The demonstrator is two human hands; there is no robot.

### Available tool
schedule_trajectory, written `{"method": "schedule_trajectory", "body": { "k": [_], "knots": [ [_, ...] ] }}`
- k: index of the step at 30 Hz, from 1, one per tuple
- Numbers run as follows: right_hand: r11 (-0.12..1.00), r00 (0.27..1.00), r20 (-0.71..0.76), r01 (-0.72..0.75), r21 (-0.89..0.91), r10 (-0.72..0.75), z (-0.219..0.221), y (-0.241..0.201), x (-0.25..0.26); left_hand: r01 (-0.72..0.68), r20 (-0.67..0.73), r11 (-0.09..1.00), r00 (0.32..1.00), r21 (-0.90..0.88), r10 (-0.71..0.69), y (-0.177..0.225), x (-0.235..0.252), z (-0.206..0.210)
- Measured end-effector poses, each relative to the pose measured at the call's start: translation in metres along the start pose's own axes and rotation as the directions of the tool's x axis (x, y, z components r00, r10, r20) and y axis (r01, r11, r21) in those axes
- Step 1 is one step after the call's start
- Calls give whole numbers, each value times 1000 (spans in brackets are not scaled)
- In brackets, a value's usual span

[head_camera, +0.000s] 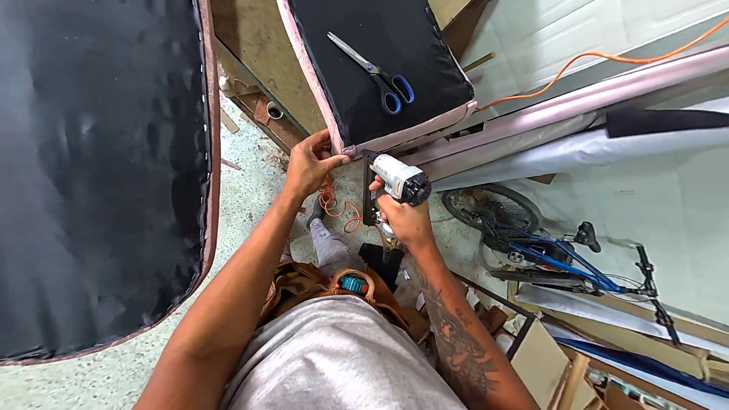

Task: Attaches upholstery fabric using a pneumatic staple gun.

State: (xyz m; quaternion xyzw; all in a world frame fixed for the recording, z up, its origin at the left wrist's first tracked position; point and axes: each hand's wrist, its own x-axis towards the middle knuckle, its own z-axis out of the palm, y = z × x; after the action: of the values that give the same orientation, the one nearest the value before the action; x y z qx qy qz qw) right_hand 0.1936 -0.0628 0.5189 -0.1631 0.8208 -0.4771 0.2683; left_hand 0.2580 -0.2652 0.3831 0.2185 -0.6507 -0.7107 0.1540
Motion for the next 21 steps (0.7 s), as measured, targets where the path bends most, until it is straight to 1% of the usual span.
{"method": "schedule_trajectory", "body": {
  "k": [5,9,15,19,21],
  "knots": [
    [1000,1000,-19,21,-9,-21,5,19,-1,-8,35,999,999,-36,9,4,2,0],
    [999,999,-7,36,2,-36,9,30,4,-12,54,998,998,-63,15,5,3,0],
    [999,999,5,35,-9,-34,7,29,9,-13,64,998,998,-65,17,10,5,1],
    [997,999,7,-44,-65,44,6,20,13,-19,69,998,997,-52,23,12,7,0],
    [995,998,12,-60,-80,61,7,18,15,-11,64,999,998,-48,14,11,7,-1]
  ]
}}
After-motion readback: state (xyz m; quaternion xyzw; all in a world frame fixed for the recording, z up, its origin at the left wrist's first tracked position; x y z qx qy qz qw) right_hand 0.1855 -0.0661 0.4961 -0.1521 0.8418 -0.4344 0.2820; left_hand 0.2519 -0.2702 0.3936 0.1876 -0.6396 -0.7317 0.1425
